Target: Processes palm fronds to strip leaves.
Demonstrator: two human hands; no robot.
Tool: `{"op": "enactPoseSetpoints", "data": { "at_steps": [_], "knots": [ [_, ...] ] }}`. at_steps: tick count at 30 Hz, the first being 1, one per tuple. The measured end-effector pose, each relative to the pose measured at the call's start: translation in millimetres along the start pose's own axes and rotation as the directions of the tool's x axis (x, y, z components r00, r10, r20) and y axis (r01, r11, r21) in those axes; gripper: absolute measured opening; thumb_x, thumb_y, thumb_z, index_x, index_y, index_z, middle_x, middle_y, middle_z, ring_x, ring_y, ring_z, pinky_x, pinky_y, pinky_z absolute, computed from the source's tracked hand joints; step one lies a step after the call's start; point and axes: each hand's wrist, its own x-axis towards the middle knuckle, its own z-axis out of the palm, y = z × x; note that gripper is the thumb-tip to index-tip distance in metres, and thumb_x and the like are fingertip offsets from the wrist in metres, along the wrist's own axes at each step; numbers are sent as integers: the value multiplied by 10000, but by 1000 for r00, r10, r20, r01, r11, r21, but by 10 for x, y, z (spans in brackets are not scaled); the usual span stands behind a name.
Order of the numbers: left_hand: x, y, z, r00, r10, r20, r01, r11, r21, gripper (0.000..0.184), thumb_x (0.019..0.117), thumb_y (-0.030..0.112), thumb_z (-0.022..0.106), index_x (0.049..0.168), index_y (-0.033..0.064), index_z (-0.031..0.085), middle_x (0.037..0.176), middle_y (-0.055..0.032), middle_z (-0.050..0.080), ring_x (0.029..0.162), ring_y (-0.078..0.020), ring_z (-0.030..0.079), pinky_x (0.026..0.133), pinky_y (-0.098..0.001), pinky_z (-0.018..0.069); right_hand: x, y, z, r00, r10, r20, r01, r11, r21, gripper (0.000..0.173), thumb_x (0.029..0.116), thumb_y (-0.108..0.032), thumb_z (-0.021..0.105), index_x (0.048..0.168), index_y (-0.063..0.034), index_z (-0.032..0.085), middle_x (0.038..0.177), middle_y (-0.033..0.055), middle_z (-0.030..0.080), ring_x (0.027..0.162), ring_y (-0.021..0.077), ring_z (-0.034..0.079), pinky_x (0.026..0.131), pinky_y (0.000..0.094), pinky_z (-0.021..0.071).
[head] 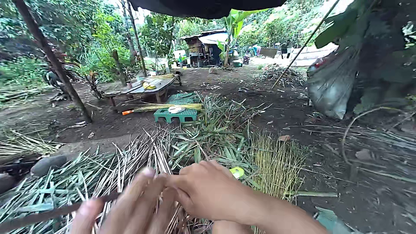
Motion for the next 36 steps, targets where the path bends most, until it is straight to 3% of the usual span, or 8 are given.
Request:
{"op": "enactPoseSetpoints", "data": {
  "at_steps": [7, 14, 18, 23, 25, 29, 33, 36],
  "knots": [
    [-73, -141, 302, 939, -179, 294, 210, 975, -76, 243, 1049, 144, 538, 1011, -43, 689, 844, -226, 691, 737, -431, 709, 566, -545, 539, 40, 46, -14, 964, 195, 180, -148, 959, -243, 423, 1115, -356, 361, 1470, -223, 549, 1060, 191, 692, 950, 392, 671, 766, 573, 488],
    [-189, 112, 652, 851, -447, 275, 511, 826, -240, 221, 1020, 137, 558, 1028, -23, 710, 873, -218, 712, 656, -424, 699, 516, -583, 517, -43, 284, 313, 988, 147, -48, -154, 961, -228, 515, 1075, -354, 485, 1581, -304, 406, 954, 185, 723, 857, 408, 695, 728, 569, 518],
    [-217, 171, 738, 810, -524, 265, 586, 744, -321, 224, 1013, 161, 565, 998, 12, 732, 786, -171, 706, 627, -374, 686, 530, -581, 517, -235, 475, 527, 934, 71, -351, -158, 961, -227, 676, 965, -363, 656, 1562, -132, 437, 676, 90, 679, 595, 335, 666, 563, 543, 536],
    [-297, 45, 897, 722, -665, 189, 682, 640, -354, 249, 996, 172, 527, 1037, 50, 739, 687, -92, 670, 573, -277, 652, 526, -511, 513, -487, 692, 683, 869, 164, -468, -234, 968, -94, 383, 959, -371, 635, 1198, -93, 747, 777, 108, 729, 640, 315, 700, 577, 572, 557],
    [-322, 19, 876, 669, -658, 346, 719, 456, -525, 248, 1018, 168, 502, 1074, 56, 716, 685, -23, 613, 577, -150, 573, 565, -383, 492, -512, 836, 697, 899, 118, -422, -72, 990, 124, 312, 991, -351, 562, 965, -94, 736, 738, 6, 670, 623, 102, 622, 574, 321, 530],
    [-302, 136, 862, 676, -537, 504, 645, 100, -758, 207, 1023, 142, 461, 991, 88, 658, 659, 106, 495, 534, 28, 445, 515, -166, 390, -408, 797, 892, 981, -49, -189, 188, 510, 839, 278, 1073, -399, 480, 1020, -161, 612, 731, -133, 572, 654, -52, 561, 621, 150, 502],
    [-275, 238, 797, 746, -436, 503, 533, -61, -844, 216, 1030, 107, 422, 976, 114, 630, 692, 152, 464, 535, 80, 380, 489, -109, 320, -321, 600, 1062, 982, -142, -125, 144, 131, 981, 443, 1067, -332, 492, 1469, -162, 415, 644, -177, 456, 531, -67, 442, 521, 132, 402],
    [-309, 275, 756, 791, -402, 461, 496, -19, -868, 253, 1060, 98, 388, 1014, 64, 635, 661, 146, 420, 526, 76, 343, 485, -118, 295, -293, 533, 1056, 974, -174, -142, 152, 48, 987, 539, 1071, -349, 494, 1566, -174, 375, 651, -177, 492, 509, -82, 419, 490, 110, 376]
  ]
}}
